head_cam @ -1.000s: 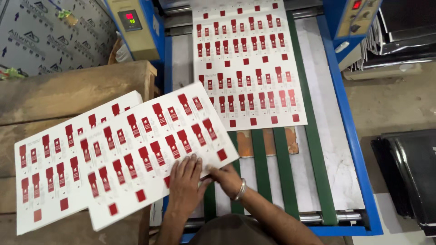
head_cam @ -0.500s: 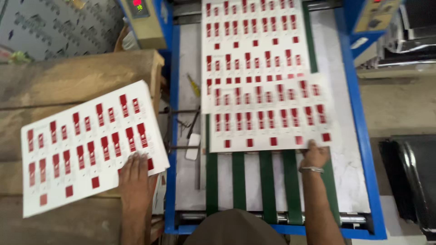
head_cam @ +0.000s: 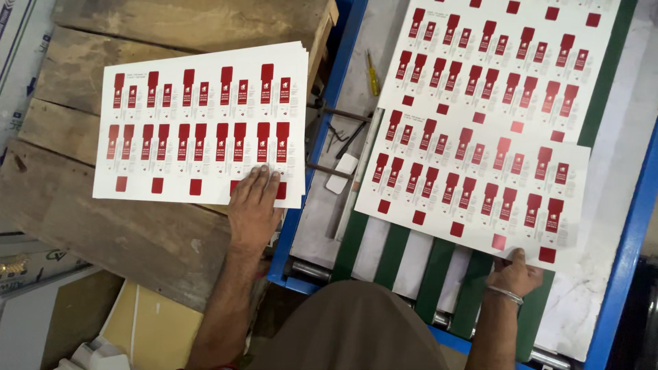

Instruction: The person repeatedly picks up sheets of red and white stickers from a wooden pallet and places them onto a conveyor belt. The person handles the sheets one by one, moving them from a stack on the left to a growing pile on the right.

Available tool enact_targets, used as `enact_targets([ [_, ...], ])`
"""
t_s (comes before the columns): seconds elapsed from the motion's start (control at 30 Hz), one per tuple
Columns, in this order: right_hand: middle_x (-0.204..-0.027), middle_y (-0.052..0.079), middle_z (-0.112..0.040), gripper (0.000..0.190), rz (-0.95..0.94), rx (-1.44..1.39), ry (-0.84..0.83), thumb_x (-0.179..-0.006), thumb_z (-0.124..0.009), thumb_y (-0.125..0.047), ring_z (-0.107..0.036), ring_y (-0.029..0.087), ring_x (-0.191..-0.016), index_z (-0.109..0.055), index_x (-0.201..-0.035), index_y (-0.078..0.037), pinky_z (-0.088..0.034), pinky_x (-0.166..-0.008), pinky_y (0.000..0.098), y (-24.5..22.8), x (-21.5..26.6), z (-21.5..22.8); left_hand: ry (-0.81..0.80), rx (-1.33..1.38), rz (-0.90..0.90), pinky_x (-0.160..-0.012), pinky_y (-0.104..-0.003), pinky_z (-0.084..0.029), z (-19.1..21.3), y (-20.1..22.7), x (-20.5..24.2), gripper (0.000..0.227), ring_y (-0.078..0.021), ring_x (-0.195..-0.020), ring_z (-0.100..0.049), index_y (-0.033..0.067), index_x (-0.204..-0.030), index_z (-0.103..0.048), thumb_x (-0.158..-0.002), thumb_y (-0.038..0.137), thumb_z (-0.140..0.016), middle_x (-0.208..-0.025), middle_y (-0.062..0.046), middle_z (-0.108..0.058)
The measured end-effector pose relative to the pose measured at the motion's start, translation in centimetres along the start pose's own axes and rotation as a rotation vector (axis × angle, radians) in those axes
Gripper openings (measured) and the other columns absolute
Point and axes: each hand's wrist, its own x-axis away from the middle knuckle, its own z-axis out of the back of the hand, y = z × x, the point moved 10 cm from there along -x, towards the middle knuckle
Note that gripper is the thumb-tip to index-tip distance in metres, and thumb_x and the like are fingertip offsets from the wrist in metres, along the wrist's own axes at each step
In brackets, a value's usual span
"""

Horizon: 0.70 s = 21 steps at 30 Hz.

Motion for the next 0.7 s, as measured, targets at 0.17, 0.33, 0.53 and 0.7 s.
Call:
enact_targets([
  [0.17, -0.123, 0.020, -0.069, 0.030, 0.054, -0.024, -0.034, -0.102, -0.056, 0.006, -0.076, 0.028, -0.099, -0.056, -0.132, 0.006, -0.070, -0.078, 0.0436, 1.3, -0.7, -1.2, -0.001, 0.002, 0.008, -0.110, -0.051, -0.047, 0.0, -0.1, 0.0, 0.064, -0.0371, -0.133, -0.056, 0.0009, -0.133, -0.065, -0.074, 0.018, -0.083, -0.137, -0.020, -0.064],
  [0.33, -0.122, 0.022, -0.070, 0.032, 0.090, -0.088, -0.056, -0.100, -0.052, 0.008, -0.078, 0.029, -0.100, -0.054, -0.132, 0.008, -0.073, -0.079, 0.0403, 0.3, -0.6, -3.7, 0.033, 0.013, 0.013, -0.110, -0.051, -0.047, 0.2, 0.0, 0.0, 0.056, -0.0364, -0.132, -0.057, 0.0006, -0.131, -0.066, -0.081, 0.021, -0.082, -0.135, -0.020, -0.065],
  [0.53, -0.124, 0.025, -0.070, 0.030, 0.119, -0.061, -0.110, -0.106, -0.050, 0.005, -0.077, 0.029, -0.098, -0.055, -0.135, 0.009, -0.069, -0.073, 0.0354, -0.4, -1.6, -5.9, 0.021, 0.008, 0.025, -0.110, -0.051, -0.048, 0.1, -0.1, 0.2, 0.054, -0.0350, -0.133, -0.057, 0.0018, -0.131, -0.066, -0.084, 0.023, -0.083, -0.135, -0.019, -0.066],
  [0.7, -0.127, 0.022, -0.068, 0.035, 0.095, -0.097, -0.125, -0.102, -0.048, 0.005, -0.077, 0.029, -0.101, -0.054, -0.136, 0.005, -0.071, -0.076, 0.0378, 0.2, -3.3, -6.8, -0.035, 0.004, 0.048, -0.109, -0.051, -0.047, -0.2, -0.1, 0.0, 0.060, -0.0347, -0.132, -0.057, 0.0027, -0.131, -0.066, -0.076, 0.021, -0.085, -0.134, -0.019, -0.066],
])
